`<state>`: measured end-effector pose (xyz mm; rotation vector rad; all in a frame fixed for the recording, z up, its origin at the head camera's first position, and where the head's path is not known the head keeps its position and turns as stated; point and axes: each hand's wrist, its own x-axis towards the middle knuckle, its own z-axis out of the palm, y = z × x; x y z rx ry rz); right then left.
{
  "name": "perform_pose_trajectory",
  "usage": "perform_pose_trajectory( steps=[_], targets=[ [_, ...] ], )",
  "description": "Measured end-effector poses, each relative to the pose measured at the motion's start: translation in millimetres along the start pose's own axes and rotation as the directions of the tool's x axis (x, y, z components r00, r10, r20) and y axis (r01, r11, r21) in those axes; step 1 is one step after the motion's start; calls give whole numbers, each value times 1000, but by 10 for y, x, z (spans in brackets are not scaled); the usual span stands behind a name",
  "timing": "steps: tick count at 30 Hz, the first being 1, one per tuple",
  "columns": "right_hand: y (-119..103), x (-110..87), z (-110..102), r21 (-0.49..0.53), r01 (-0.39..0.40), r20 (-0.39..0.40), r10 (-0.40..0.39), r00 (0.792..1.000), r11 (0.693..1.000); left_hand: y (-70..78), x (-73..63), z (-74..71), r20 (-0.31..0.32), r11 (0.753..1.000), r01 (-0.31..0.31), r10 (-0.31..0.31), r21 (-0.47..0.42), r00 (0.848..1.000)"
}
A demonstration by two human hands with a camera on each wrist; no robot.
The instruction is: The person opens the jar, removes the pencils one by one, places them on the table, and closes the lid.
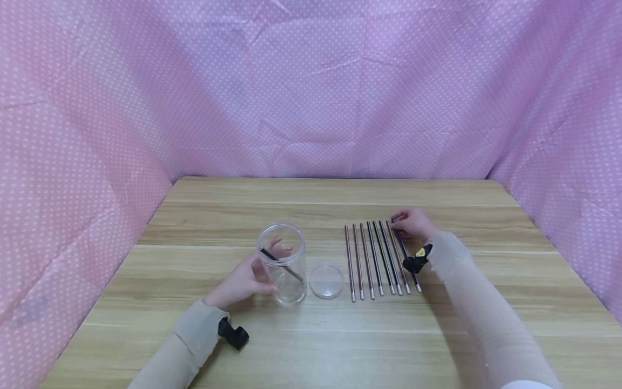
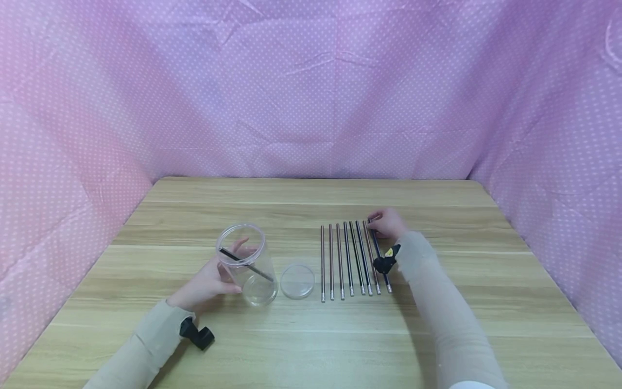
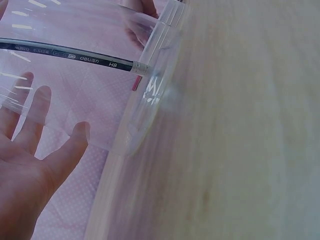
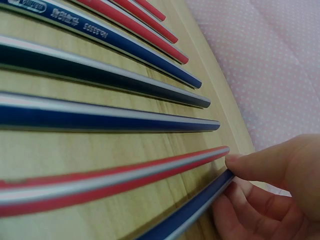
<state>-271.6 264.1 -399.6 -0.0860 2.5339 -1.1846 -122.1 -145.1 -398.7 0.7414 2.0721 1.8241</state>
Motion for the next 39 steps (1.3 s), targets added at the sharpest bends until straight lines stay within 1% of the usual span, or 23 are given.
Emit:
perform_pose_trajectory(
  steps=[3,7,15,22,27,34,39],
  targets=[
    [-14,2,18,-11,-4,-7,4,1000,1000,8,-2,-4,1,1000,5,-5,-3,1000],
    [-28,-2,21,-51,6,-13,-7,1000,999,14,-6,-8,0,1000,11,-11,22,1000],
    [-52,-14,31,-104,34,-37,-38,999,994,20,-8,-9,-5,1000,14,-14,26,1000],
    [-58,-24,40,-146,34,-37,-40,999,989,24,-10,-4,-4,1000,2,-2,28,1000],
    [-65,-34,33,-135,38,-35,-44,998,990,32,-8,-3,-6,999,-2,2,41,1000],
    [-99,-110,-55,-80,47,-38,-50,998,996,28,-17,5,-8,1000,-1,1,27,1000],
    [-157,-147,-107,-68,72,-55,-76,996,995,16,-10,0,-10,999,-3,3,50,1000]
  ],
)
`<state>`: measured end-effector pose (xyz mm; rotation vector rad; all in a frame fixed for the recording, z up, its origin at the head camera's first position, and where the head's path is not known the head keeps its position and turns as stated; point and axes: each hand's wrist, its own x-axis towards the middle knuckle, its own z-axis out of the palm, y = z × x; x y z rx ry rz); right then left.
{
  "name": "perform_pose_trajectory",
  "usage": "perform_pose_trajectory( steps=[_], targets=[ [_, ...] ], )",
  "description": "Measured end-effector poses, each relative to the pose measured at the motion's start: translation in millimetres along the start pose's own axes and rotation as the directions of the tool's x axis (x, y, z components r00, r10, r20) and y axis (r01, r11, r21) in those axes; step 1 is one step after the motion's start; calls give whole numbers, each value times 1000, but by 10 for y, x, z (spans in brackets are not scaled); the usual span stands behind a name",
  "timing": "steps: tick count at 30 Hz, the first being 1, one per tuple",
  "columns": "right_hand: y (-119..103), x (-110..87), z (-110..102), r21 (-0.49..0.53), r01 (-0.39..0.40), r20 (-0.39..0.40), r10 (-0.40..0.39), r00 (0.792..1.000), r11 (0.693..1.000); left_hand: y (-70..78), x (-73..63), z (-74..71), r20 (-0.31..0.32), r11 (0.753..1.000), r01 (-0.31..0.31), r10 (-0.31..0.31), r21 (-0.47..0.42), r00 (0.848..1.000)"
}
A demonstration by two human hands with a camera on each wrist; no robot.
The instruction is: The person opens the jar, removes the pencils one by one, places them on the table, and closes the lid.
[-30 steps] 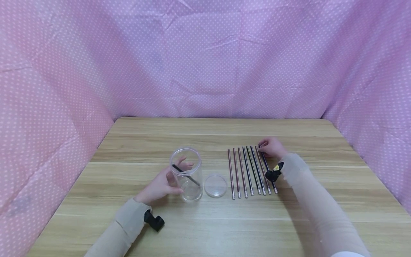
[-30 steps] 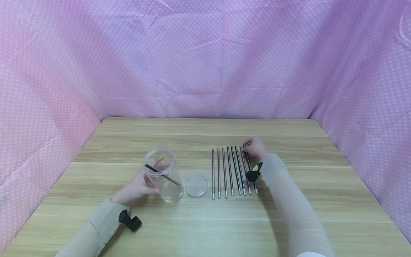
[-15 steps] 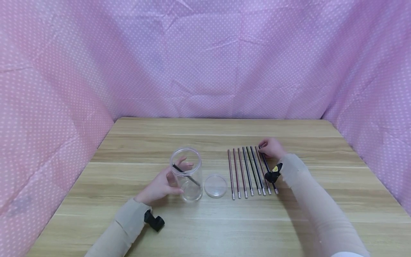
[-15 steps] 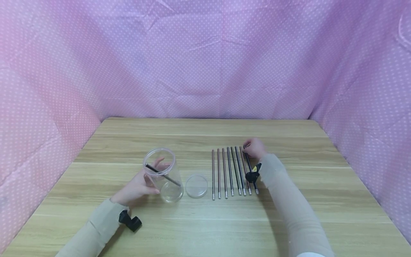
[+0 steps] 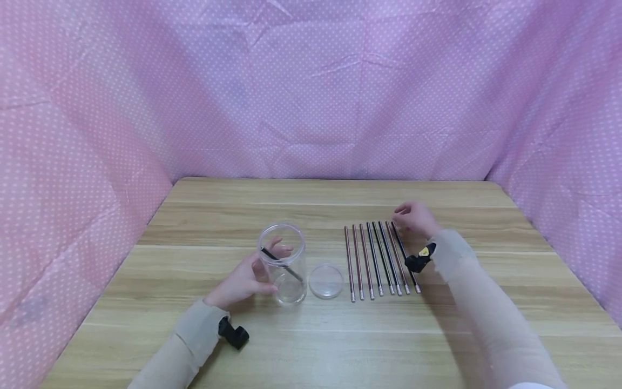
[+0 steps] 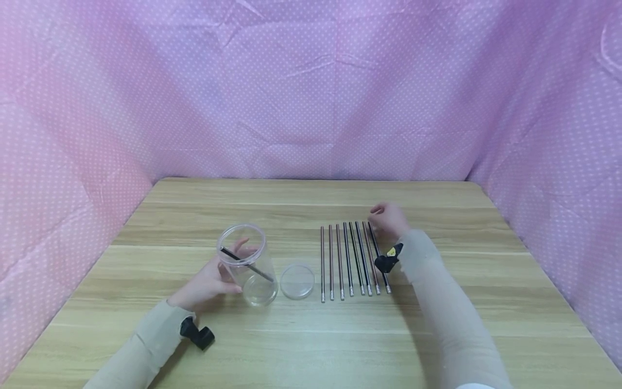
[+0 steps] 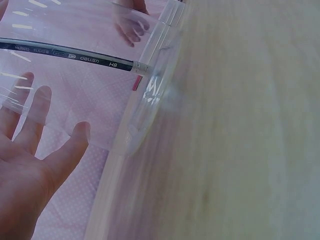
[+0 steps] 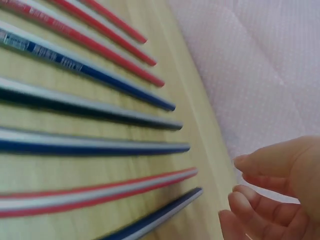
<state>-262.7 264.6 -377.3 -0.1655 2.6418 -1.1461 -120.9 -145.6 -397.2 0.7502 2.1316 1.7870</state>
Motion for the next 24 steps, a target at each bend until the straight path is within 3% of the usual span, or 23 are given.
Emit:
perform_pose_trajectory(
  steps=[8,13,19,24],
  targets=[
    [-185,-33,55,18,35,-13,-35,999,999,-14,37,-29,6,1000,-15,15,3,1000],
    [-295,-58,153,-27,109,-16,-110,994,994,-23,39,-40,12,1000,-11,11,2,1000],
    [-469,-108,283,-38,197,-8,-197,980,980,-32,20,-40,9,1000,-5,5,-3,1000],
    [-644,-165,396,-58,292,6,-292,956,955,-35,5,-43,7,1000,-6,6,-10,1000]
  ],
)
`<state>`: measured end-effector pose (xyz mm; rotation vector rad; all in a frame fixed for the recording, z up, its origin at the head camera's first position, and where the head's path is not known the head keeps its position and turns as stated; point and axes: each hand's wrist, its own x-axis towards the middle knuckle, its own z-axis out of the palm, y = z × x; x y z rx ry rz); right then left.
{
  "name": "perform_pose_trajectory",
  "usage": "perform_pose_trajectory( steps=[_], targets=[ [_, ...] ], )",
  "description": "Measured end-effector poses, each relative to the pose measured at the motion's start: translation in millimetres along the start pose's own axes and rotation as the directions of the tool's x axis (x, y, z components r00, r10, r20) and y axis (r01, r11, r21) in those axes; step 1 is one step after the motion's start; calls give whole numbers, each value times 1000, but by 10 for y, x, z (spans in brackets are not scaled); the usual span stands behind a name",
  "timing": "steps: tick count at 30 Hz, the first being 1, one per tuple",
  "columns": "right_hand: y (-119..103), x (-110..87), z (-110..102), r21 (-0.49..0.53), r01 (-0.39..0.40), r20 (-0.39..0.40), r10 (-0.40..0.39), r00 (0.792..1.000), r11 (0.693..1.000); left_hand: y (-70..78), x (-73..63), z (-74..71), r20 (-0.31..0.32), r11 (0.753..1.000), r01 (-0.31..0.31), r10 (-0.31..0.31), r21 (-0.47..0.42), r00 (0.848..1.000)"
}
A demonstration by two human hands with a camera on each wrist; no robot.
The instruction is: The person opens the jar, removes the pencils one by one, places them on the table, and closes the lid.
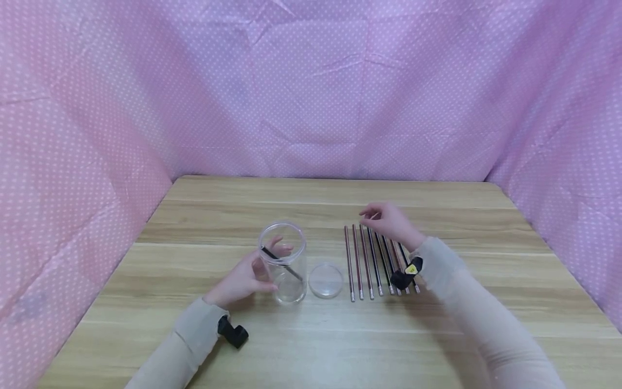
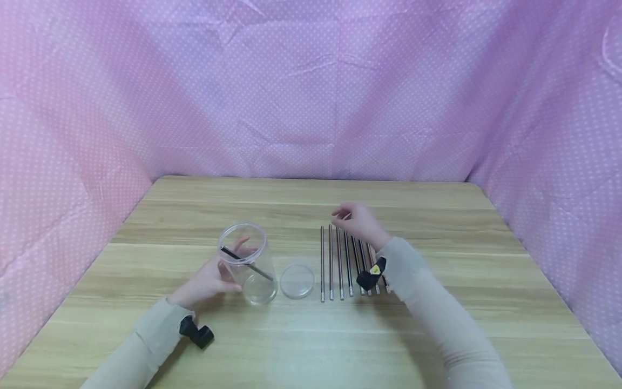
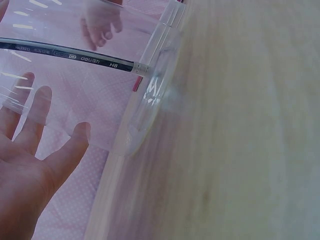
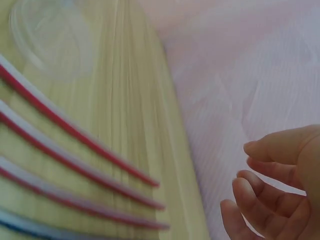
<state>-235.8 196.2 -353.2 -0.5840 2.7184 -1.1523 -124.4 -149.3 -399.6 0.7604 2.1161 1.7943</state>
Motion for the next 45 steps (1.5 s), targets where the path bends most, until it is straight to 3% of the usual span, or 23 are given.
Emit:
perform_pose_trajectory(
  steps=[11,16,18,21,26,30,34,36,39,45],
  targets=[
    [-568,-115,132,60,176,-4,-176,984,983,-26,9,-1,5,1000,-8,8,-5,1000],
    [-862,-191,195,153,295,22,-302,953,943,-5,4,-2,14,1000,-15,15,-16,1000],
    [-973,-217,222,178,363,34,-374,927,915,5,0,2,17,1000,-14,14,-22,1000],
    [-1121,-233,259,168,484,28,-495,869,859,15,-4,8,18,1000,-11,11,-26,1000],
    [-1299,-217,301,51,682,2,-683,730,729,8,2,14,4,1000,5,-5,-5,1000],
    [-1417,-225,325,-66,774,30,-774,632,630,10,1,16,-8,999,32,-32,3,999],
    [-1490,-242,360,-143,824,100,-821,562,548,21,-3,16,1,999,43,-43,-9,999],
    [-1516,-248,381,-160,840,143,-830,540,519,29,-1,19,7,999,38,-37,-26,999],
    [-1535,-253,420,-189,848,201,-826,527,495,33,3,22,4,999,37,-37,-24,999],
    [-1548,-263,487,-239,830,284,-781,556,503,36,-18,27,-42,993,112,-111,31,993]
  ],
)
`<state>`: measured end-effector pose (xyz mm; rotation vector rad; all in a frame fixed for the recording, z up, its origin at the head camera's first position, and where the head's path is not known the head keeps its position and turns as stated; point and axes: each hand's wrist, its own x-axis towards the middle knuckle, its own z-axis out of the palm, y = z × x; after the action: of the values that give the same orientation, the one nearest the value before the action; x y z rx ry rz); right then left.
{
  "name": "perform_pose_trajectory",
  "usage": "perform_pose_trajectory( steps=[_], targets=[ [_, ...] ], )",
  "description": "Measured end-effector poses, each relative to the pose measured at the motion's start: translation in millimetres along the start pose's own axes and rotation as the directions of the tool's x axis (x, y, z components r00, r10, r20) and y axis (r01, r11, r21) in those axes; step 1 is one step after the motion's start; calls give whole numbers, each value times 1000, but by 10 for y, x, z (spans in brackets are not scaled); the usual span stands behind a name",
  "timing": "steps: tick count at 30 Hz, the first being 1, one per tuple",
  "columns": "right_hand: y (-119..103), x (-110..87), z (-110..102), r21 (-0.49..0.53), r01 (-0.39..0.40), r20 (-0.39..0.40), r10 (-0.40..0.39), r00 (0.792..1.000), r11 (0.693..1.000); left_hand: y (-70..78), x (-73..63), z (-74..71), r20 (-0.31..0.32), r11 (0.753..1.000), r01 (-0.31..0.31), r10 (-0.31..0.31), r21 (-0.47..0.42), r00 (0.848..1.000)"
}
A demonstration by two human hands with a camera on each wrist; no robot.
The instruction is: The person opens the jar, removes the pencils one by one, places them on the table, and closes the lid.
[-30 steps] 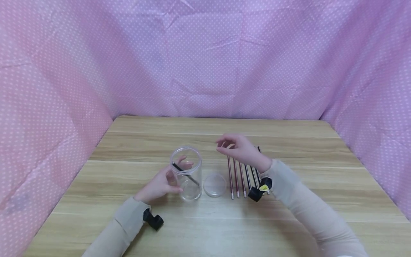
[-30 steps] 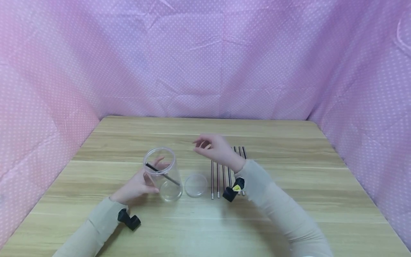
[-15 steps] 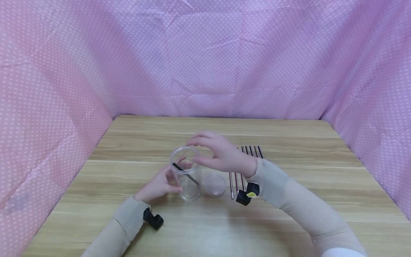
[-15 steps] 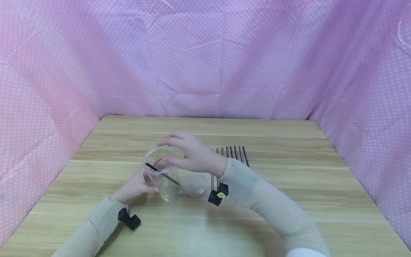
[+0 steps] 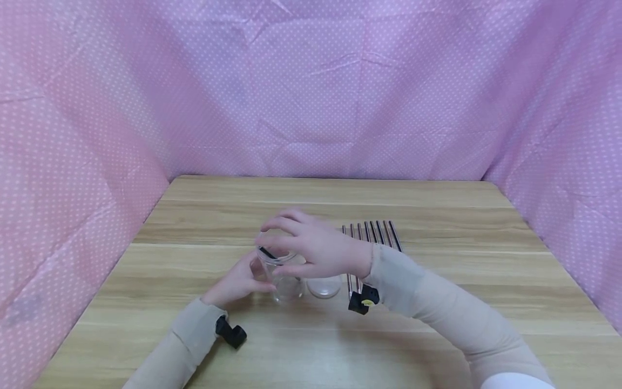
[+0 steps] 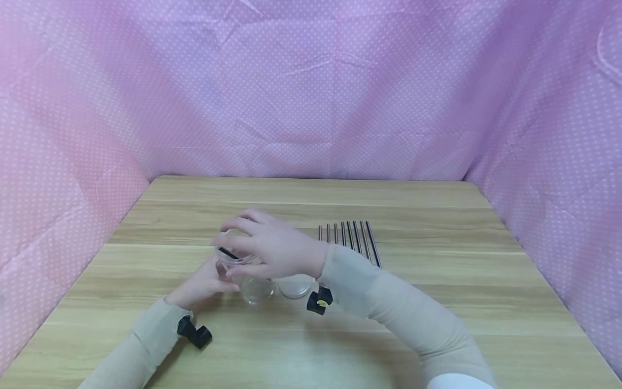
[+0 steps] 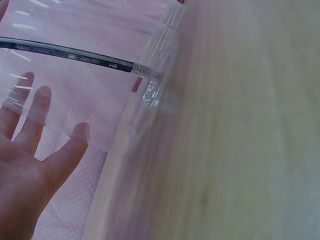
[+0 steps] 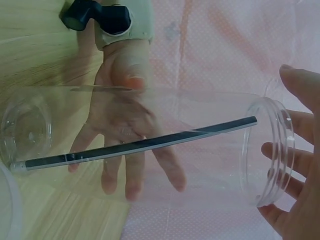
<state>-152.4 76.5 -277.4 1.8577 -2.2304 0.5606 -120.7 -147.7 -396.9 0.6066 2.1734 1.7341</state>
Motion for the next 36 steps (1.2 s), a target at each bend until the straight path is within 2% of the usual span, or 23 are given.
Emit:
perform_pose_trajectory(
  steps=[5,15,23,36],
  targets=[
    [-6,3,33,-32,-9,23,9,1000,999,-11,-7,-6,-9,1000,1,-1,-3,1000],
    [-9,6,65,-48,-4,32,6,999,999,-14,-4,-5,-39,999,23,-21,46,999],
    [-28,16,76,-65,-36,74,41,996,997,-17,5,-17,-23,1000,-20,21,24,1000],
    [-49,22,79,-104,-49,88,58,994,993,1,2,-27,-4,1000,-11,11,-5,1000]
  ],
)
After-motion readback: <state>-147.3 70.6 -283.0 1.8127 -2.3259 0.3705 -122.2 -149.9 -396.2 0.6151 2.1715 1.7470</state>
